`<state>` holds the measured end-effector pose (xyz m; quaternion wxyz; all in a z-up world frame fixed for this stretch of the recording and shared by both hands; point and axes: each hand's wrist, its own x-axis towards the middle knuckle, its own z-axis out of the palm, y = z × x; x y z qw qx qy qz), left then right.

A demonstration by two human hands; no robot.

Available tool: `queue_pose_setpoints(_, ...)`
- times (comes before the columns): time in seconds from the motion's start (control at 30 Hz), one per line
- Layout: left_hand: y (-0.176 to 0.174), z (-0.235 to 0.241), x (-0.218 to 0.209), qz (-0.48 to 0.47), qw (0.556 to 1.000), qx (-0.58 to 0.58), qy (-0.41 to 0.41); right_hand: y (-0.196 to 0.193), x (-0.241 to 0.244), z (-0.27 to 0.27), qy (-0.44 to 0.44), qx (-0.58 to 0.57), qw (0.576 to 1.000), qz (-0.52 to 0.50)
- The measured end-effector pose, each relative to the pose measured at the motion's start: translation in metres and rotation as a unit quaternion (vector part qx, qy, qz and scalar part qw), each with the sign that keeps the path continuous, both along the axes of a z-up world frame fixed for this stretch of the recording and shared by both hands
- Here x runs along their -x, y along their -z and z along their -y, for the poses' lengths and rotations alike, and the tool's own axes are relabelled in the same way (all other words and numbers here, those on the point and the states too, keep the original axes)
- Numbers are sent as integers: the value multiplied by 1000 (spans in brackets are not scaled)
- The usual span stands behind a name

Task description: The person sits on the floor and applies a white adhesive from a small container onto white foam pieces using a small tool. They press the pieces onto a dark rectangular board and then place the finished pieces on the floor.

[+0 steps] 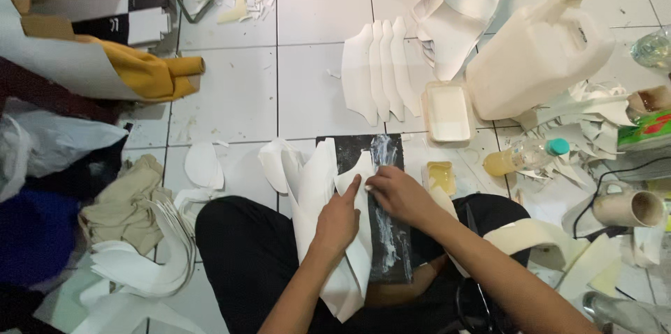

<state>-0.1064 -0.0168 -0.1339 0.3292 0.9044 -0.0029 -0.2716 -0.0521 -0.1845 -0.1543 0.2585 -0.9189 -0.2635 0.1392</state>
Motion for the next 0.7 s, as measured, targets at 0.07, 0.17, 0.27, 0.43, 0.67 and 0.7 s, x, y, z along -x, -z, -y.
queue_pose_setpoints(0.07, 3, 1, 5, -5, 1000, -5, 6, 3, 3, 1, -6, -6, 1000, -16)
queue_pose_setpoints(0.17, 6, 1, 0, -2, 1000, -12, 7, 7, -21, -1, 0, -21, 999, 25)
queue_pose_setpoints(0.27, 3, -1, 4, -11, 1000, -7, 1, 3, -17, -8, 11, 2, 997, 78)
queue_pose_setpoints(0.43, 2, -2, 1, 0, 1000, 0, 3, -4, -1, -4, -5, 32, 999, 0)
queue_pose_setpoints(0.67, -1, 0, 3, 3, 1000, 0, 6, 43, -52, -9, 75, 33, 987, 136)
queue_pose_setpoints(0.7, 1, 0, 3, 6, 1000, 10, -2, 36, -48, -10, 67, 51, 986, 148)
